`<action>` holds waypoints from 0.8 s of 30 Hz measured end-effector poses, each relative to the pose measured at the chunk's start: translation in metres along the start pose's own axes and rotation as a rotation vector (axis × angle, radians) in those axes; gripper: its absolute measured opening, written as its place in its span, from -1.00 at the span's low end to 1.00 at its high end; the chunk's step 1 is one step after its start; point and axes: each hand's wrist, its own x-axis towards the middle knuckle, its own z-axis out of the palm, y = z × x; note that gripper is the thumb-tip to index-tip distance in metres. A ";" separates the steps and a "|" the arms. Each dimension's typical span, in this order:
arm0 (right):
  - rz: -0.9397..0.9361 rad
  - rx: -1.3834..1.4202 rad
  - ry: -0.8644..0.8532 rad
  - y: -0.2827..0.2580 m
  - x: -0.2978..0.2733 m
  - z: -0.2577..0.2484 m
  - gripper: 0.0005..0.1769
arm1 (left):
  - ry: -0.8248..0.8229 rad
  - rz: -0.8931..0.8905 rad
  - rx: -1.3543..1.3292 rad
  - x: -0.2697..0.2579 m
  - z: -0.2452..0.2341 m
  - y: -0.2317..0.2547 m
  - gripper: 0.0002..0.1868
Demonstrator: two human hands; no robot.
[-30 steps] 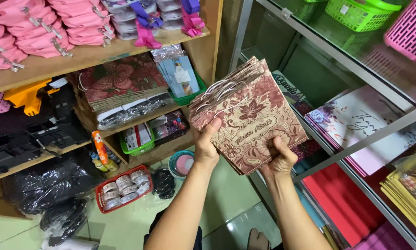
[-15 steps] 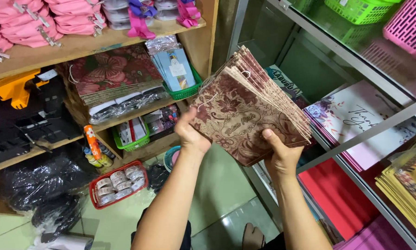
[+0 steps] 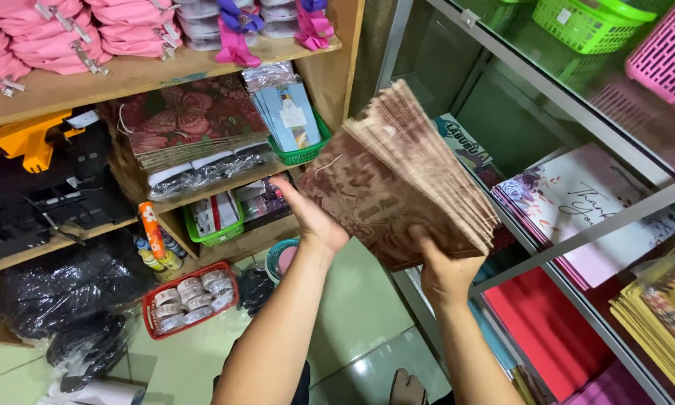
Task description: Organizing folders, notebooks, and gift bags on display shelves in a store.
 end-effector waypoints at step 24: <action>0.295 -0.363 -0.417 0.025 0.041 -0.057 0.06 | -0.066 0.072 0.959 0.013 -0.033 0.002 -0.44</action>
